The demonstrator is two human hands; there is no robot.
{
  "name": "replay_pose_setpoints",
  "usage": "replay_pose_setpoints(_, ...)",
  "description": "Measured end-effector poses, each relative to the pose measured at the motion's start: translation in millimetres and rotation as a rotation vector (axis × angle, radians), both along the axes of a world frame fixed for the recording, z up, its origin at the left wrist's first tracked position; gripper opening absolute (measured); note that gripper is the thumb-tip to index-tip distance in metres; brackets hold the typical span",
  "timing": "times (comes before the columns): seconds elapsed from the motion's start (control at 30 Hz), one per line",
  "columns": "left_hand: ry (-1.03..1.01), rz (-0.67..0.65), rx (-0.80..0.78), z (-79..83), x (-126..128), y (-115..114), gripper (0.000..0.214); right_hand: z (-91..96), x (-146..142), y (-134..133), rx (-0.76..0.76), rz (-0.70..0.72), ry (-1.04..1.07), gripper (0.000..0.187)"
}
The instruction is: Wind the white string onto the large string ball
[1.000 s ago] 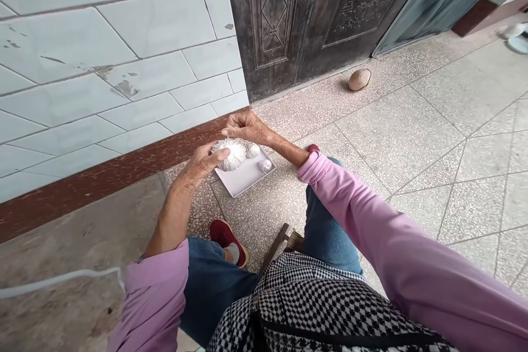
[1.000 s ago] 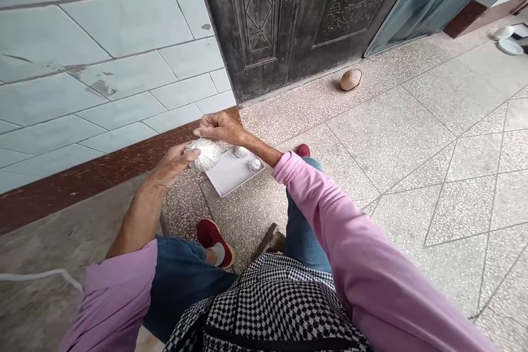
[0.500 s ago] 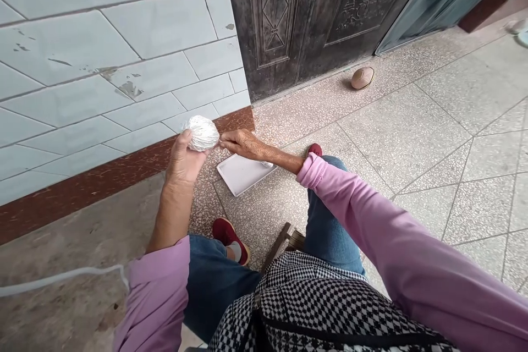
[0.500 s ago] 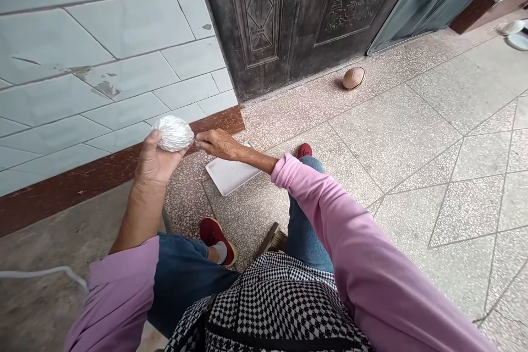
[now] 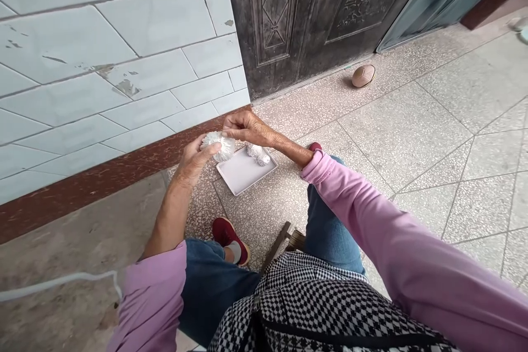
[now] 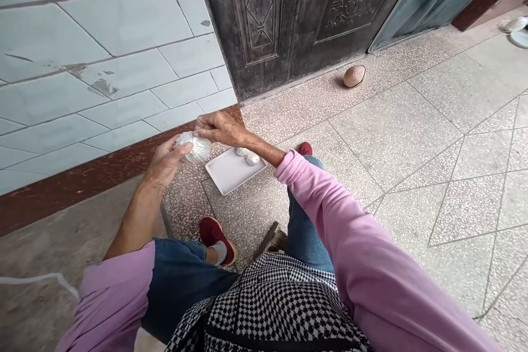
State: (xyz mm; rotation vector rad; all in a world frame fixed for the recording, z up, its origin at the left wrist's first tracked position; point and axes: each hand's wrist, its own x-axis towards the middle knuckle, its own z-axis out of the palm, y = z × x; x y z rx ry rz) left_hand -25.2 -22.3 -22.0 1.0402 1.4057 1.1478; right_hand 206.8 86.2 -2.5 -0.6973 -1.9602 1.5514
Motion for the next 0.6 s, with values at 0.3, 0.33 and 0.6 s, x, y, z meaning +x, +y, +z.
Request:
replay_pose_setpoints(0.3,-0.137,-0.174,-0.041,3.6,10.1,-0.6,0.074,-25.0,-4.9,11.7,-0.081,0.038,0.131,0.051)
replay_pose_setpoints(0.33,-0.18,-0.16,-0.026,1.4,10.2,0.0,0.075,-26.3,-6.7,13.3,-0.102,0.025,0.136,0.049)
replay_pose_setpoints(0.6,-0.483,0.194,0.223,0.5,15.6,10.6,0.069,-30.3,-20.5,2.9,-0.004,-0.056,0.013,0.042)
